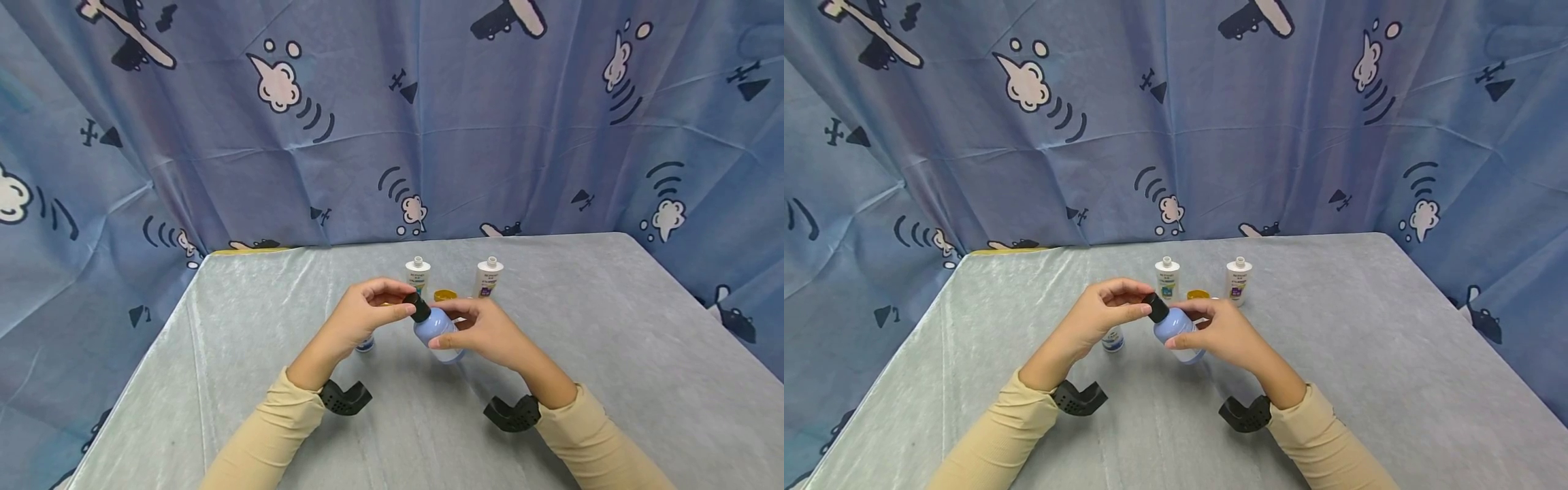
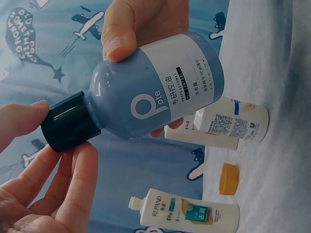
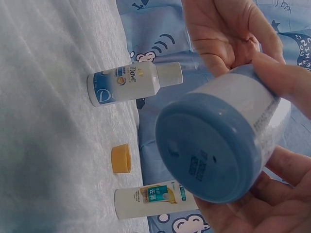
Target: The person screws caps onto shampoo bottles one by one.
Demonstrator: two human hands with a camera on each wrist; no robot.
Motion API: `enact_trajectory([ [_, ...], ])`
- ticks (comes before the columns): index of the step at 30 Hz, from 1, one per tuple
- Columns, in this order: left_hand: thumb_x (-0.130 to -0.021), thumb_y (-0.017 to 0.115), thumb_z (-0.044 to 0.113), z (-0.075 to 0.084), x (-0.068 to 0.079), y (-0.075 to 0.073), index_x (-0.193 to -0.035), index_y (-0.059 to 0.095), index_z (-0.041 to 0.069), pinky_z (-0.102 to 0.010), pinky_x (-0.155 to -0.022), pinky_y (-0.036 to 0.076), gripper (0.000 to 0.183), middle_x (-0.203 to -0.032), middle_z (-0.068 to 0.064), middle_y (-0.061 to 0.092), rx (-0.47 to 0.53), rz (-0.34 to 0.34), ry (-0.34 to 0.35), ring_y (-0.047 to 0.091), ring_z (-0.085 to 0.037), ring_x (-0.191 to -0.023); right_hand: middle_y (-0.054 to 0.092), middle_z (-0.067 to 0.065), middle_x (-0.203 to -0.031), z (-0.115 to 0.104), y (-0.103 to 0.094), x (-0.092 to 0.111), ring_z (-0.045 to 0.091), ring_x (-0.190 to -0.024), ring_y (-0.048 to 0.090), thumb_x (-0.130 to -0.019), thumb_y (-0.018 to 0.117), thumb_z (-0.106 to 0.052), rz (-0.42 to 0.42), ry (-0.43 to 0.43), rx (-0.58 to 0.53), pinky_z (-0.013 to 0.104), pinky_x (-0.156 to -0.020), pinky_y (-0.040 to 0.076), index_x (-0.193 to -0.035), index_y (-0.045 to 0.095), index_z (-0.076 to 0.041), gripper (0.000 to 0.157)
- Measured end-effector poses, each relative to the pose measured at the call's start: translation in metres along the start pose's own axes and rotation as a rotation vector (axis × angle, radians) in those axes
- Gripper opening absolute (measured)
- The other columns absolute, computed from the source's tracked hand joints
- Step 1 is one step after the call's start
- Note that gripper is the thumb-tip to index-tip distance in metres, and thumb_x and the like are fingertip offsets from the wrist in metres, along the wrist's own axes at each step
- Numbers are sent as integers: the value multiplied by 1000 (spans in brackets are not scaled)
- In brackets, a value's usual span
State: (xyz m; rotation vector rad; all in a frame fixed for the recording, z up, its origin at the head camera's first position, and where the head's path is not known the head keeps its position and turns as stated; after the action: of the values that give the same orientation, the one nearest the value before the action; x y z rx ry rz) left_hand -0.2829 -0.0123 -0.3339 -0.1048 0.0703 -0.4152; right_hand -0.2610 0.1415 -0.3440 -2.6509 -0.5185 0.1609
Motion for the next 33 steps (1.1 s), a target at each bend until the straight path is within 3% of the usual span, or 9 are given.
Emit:
enact_trajectory([
  [8,-88,72,7,3,2,4,-122,67,-1,-29,-92,56,35,-118,-13,69,15,-42,20,65,-10,-101,68,20,-120,1,0,0,21,-97,69,-78,85,-21,0,7,-1,26,-79,58,-128,64,2,58],
  [15,-89,71,5,7,3,5,-127,64,-2,-31,-97,55,39,-129,-18,66,55,-58,27,64,-24,-117,68,21,-119,1,0,1,20,-94,70,-79,85,-21,-6,4,-18,26,-78,58,-128,64,3,58],
  [22,-87,74,9,4,0,1,-121,66,-3,-29,-94,55,37,-113,-6,72,31,-9,5,67,-10,-101,68,20,-118,1,1,1,19,-92,70,-79,85,-20,-15,7,-37,26,-77,58,-128,64,3,58],
  [26,-87,75,10,2,0,1,-116,68,1,-29,-92,55,31,-104,-1,71,30,0,-2,66,-8,-95,68,20,-117,1,2,1,19,-91,70,-79,85,-19,-19,6,-43,26,-77,58,-128,64,3,58],
  [33,-87,74,8,3,2,3,-118,68,1,-28,-92,55,32,-113,-7,70,32,-18,3,65,-9,-99,67,20,-118,1,2,1,19,-91,70,-78,85,-20,-20,14,-41,26,-76,58,-128,63,3,59],
])
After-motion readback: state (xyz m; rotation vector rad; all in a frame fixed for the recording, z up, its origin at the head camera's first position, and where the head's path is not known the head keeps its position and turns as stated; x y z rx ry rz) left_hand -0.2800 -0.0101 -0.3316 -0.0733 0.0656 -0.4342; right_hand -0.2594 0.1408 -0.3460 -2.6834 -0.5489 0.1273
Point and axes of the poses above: each hand's wrist, its own x-axis away from the middle knuckle, its own y-axis out of the palm, z = x × y, the point moved 10 cm from there along -x, towards the middle knuckle
